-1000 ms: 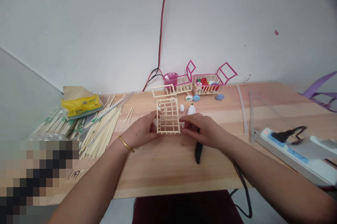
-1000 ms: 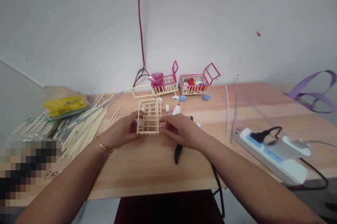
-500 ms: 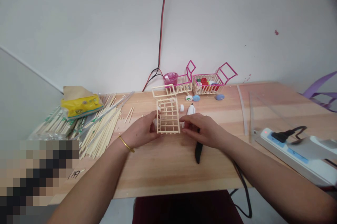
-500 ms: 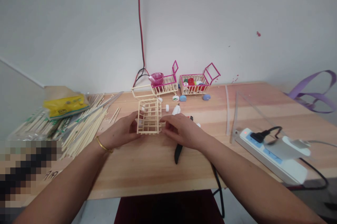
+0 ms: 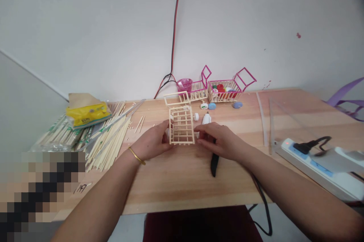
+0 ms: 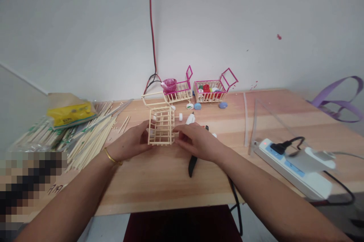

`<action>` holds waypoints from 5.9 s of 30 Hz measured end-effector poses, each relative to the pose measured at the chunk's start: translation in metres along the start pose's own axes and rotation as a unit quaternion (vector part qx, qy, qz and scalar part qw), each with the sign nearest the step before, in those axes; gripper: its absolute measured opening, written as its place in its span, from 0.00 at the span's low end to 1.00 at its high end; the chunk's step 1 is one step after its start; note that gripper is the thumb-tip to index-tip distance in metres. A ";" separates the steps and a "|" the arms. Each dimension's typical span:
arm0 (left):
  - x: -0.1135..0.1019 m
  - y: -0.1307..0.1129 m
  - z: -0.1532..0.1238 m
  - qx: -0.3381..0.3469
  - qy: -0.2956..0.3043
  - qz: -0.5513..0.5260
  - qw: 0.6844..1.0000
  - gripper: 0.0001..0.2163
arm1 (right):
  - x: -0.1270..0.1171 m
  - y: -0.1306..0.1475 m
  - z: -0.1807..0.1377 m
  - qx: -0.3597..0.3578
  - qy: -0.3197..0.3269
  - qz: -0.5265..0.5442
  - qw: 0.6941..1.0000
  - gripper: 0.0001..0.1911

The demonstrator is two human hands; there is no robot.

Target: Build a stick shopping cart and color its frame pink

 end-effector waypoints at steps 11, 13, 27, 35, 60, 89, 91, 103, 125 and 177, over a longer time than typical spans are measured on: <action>0.000 -0.001 0.000 0.000 0.003 -0.004 1.000 0.25 | -0.001 0.001 0.000 -0.004 -0.004 0.002 1.000 0.12; 0.000 -0.001 0.000 0.002 0.002 -0.005 1.000 0.26 | -0.001 0.001 0.000 -0.007 -0.004 0.004 1.000 0.12; 0.000 -0.001 0.000 0.006 0.000 0.006 1.000 0.26 | -0.001 0.002 0.000 -0.014 -0.008 0.005 1.000 0.12; 0.001 0.001 0.000 0.000 0.002 -0.003 1.000 0.26 | 0.000 0.001 0.000 -0.019 -0.012 0.005 1.000 0.12; -0.002 -0.003 -0.001 0.017 -0.004 -0.037 0.999 0.26 | -0.004 0.002 -0.002 -0.020 -0.052 0.055 0.997 0.16; -0.001 -0.006 0.001 0.030 -0.030 0.009 0.999 0.26 | -0.005 0.005 -0.002 -0.021 -0.047 0.036 0.998 0.12; 0.000 -0.005 0.001 0.023 -0.025 0.005 0.999 0.27 | -0.008 0.009 -0.001 -0.032 -0.065 0.033 0.997 0.08; 0.007 0.003 0.002 0.003 -0.005 -0.004 1.000 0.29 | -0.001 0.003 -0.005 -0.028 -0.031 0.059 0.997 0.13; 0.009 0.004 0.004 0.020 -0.012 0.003 1.000 0.30 | 0.005 0.008 -0.005 -0.031 -0.015 0.063 0.997 0.09; 0.006 0.011 0.004 -0.011 -0.039 -0.047 0.998 0.34 | -0.004 0.013 -0.005 -0.061 -0.067 0.043 0.995 0.13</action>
Point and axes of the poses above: each hand's wrist, its own z-axis towards the middle knuckle, its own x-axis out of the palm, y = z × x, the point moved 6 cm from there along z, towards the middle knuckle, and after that the axes turned 10 degrees about -y, right-handed, at the moved point
